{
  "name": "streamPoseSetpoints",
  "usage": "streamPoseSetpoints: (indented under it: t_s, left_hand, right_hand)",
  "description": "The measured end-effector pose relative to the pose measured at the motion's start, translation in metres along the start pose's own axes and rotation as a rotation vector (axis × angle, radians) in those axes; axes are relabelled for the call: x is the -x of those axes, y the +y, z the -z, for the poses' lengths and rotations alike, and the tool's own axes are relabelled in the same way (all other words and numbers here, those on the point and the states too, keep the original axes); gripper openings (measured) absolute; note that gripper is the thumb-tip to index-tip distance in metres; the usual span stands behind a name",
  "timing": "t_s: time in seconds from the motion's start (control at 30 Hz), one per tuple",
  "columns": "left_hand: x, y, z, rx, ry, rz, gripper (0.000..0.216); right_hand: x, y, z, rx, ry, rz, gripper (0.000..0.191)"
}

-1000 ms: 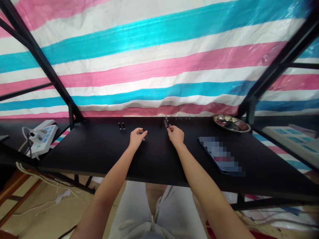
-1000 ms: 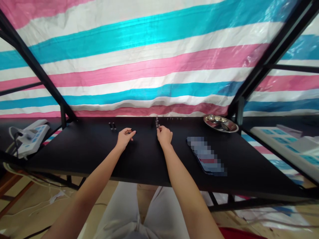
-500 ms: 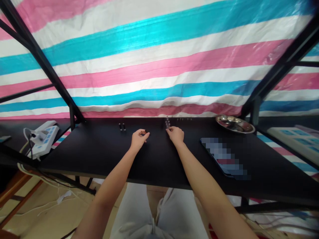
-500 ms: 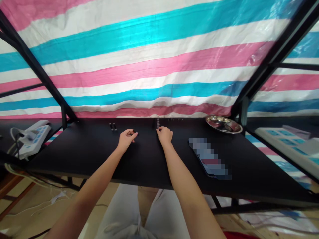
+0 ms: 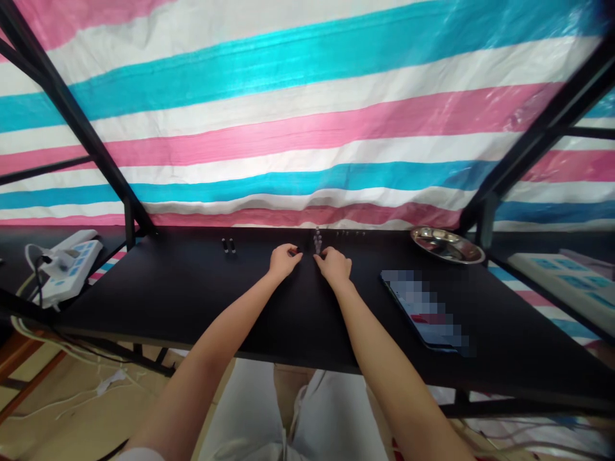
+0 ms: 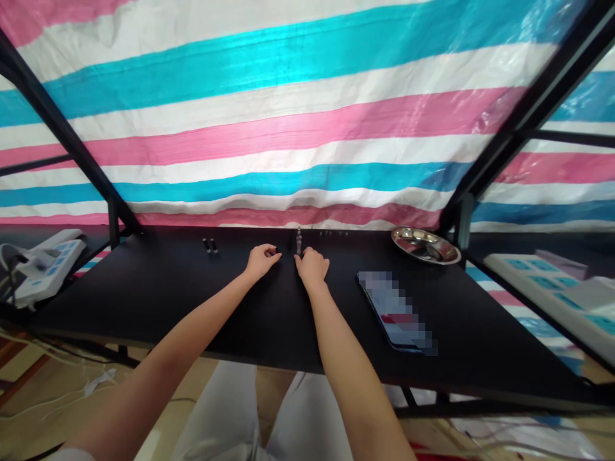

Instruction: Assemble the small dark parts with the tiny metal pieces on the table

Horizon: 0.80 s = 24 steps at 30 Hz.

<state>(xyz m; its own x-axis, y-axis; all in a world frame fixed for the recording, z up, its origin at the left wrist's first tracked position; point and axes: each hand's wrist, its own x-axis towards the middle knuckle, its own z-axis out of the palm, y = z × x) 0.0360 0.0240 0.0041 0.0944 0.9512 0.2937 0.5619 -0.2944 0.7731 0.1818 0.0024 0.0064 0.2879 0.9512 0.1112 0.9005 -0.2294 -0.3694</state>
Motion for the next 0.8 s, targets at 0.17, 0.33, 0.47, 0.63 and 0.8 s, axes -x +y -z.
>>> streamPoseSetpoints:
  t_s: [0.17,0.33,0.47,0.63,0.8]
  left_hand:
    - [-0.019,0.001,-0.022,-0.09,0.021,0.037,0.015]
    - [-0.025,0.005,-0.031,-0.233,-0.002,0.076,0.017]
    - [-0.023,0.011,-0.03,-0.342,-0.047,0.078,0.018]
    - [-0.021,0.017,-0.027,-0.434,-0.083,0.091,0.023]
    - [-0.012,0.011,-0.017,-0.495,-0.095,0.043,0.032]
  right_hand:
    - [0.012,-0.004,0.012,0.092,-0.138,0.029,0.03]
    - [0.014,-0.005,0.016,0.116,-0.198,0.05,0.03]
    - [0.015,-0.006,0.017,0.103,-0.204,0.061,0.03]
    - [0.015,-0.008,0.016,0.09,-0.228,0.055,0.03]
    - [0.016,-0.007,0.014,0.074,-0.217,0.048,0.031]
